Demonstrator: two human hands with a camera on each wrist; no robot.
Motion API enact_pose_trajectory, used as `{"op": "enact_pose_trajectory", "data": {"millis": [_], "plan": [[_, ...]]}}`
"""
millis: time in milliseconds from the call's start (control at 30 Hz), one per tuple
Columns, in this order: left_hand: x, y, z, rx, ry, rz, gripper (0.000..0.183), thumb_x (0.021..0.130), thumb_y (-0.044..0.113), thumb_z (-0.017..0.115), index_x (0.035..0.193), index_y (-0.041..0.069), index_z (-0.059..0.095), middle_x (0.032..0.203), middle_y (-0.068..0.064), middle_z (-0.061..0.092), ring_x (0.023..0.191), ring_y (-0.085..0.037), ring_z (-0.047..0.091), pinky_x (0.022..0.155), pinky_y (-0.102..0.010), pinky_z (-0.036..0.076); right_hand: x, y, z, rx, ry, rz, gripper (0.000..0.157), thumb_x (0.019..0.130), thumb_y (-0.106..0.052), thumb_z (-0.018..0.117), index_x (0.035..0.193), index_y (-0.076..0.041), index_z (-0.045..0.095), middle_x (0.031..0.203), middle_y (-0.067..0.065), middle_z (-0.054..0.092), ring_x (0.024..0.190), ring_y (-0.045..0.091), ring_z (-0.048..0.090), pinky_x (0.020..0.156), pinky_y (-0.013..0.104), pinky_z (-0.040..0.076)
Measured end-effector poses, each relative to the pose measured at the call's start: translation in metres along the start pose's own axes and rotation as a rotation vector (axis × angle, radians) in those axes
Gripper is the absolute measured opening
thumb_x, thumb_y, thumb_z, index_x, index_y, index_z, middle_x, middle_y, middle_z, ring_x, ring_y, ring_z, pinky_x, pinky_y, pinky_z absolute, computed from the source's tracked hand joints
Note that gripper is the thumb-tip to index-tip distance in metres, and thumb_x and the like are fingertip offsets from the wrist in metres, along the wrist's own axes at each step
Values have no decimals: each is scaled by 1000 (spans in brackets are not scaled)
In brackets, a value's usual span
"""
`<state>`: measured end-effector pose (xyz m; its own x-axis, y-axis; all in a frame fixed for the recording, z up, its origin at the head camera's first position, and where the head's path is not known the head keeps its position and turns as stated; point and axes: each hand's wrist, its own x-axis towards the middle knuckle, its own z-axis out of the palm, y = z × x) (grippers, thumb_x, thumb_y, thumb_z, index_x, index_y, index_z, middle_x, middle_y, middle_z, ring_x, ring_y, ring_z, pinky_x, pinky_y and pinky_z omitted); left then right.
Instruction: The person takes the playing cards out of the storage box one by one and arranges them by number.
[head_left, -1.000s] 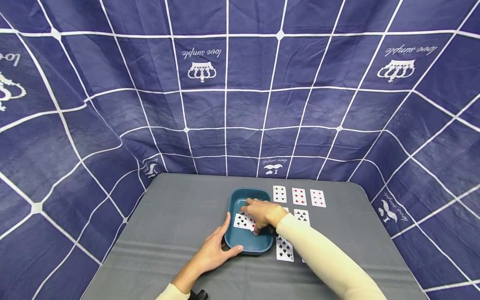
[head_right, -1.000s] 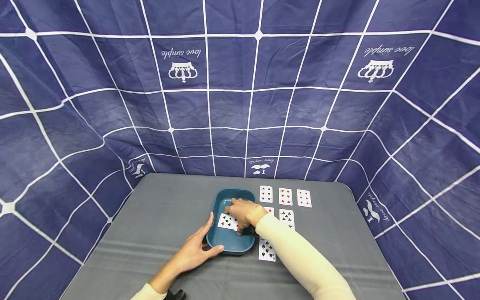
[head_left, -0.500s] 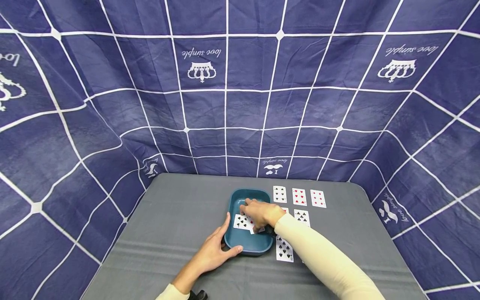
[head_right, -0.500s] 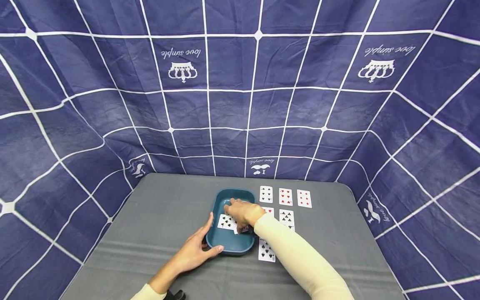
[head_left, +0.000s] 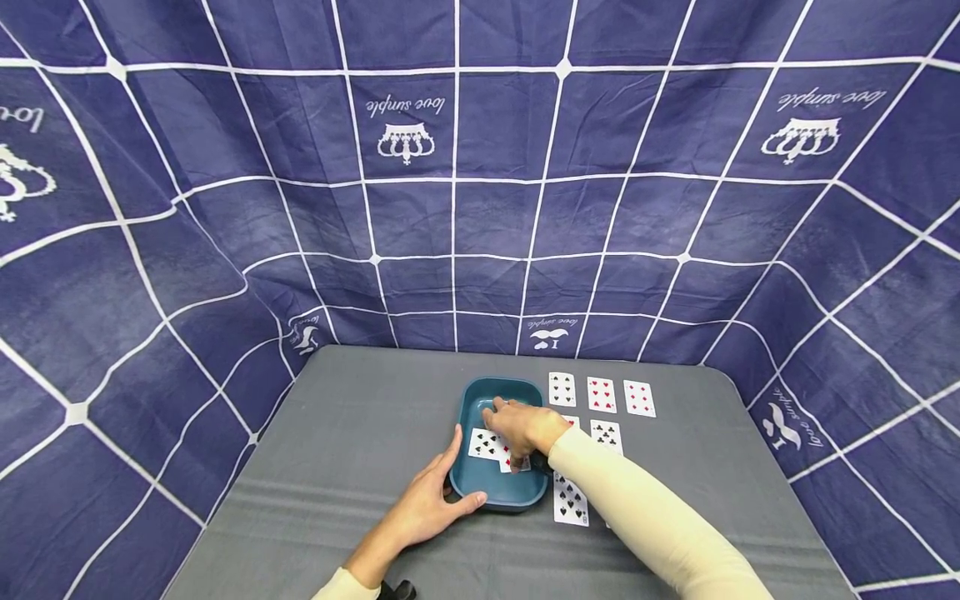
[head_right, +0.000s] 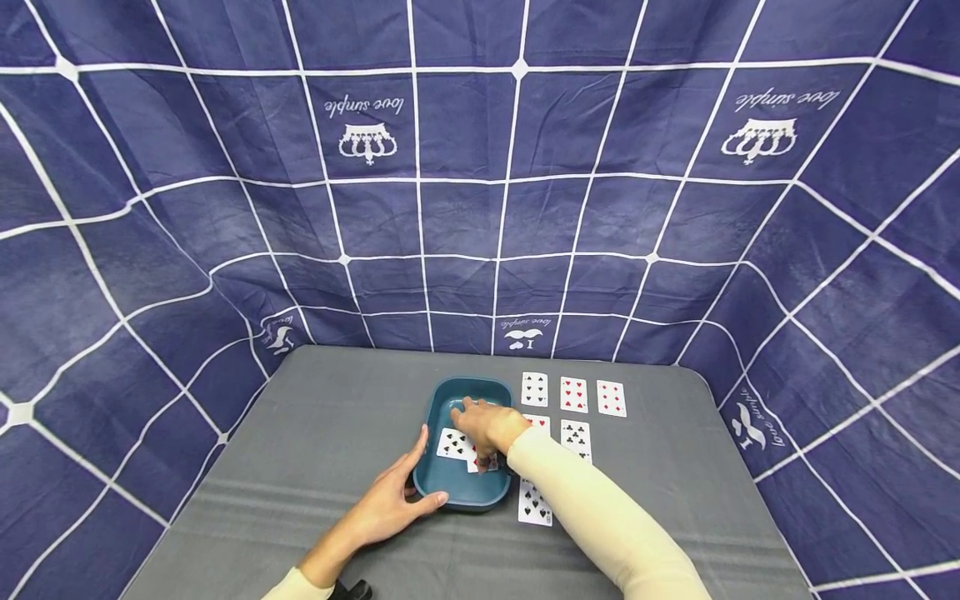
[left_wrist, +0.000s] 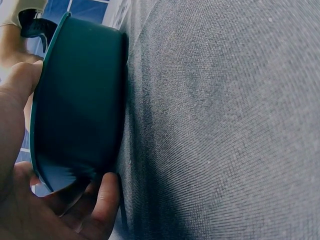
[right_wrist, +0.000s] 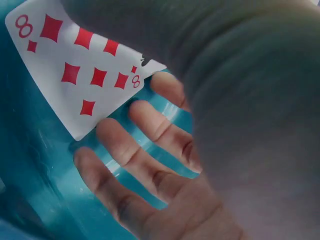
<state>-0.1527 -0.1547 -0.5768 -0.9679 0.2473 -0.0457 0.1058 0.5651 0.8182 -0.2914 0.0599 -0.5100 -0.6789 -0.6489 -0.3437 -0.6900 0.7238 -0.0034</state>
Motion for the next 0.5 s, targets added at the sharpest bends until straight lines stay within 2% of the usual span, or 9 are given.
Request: {"op": "enact_pose_trajectory", "data": {"millis": [133,233,400,500], "plan": [[0,0,0,-7,-1,2,116,104,52,88,190,24,15,181,-29,45,160,-46,58,113,-52,67,1,0,0,-2,-17,9,105,75,-36,115,161,-16,59,156,11,62,141,31,69,114,43,66],[1,0,0,-9,6,8,116,104,53,88,190,23,15,181,-29,45,160,-45,58,114,-52,67,0,1,0,1,-13,19,107,75,-36,114,164,-16,58,157,10,61,143,32,69,114,45,67],[0,0,0,-8,7,8,116,104,52,89,190,23,16,182,-29,44,160,-45,57,114,-53,66,0,1,2,8,2,16,98,75,-35,115,154,-17,61,150,10,62,137,32,69,106,45,69],[0,1,0,-4,3,6,115,105,51,88,190,23,15,182,-29,44,160,-46,57,114,-53,66,0,0,4,-6,18,9,93,74,-34,115,147,-18,61,144,9,60,131,29,66,103,40,68]]}}
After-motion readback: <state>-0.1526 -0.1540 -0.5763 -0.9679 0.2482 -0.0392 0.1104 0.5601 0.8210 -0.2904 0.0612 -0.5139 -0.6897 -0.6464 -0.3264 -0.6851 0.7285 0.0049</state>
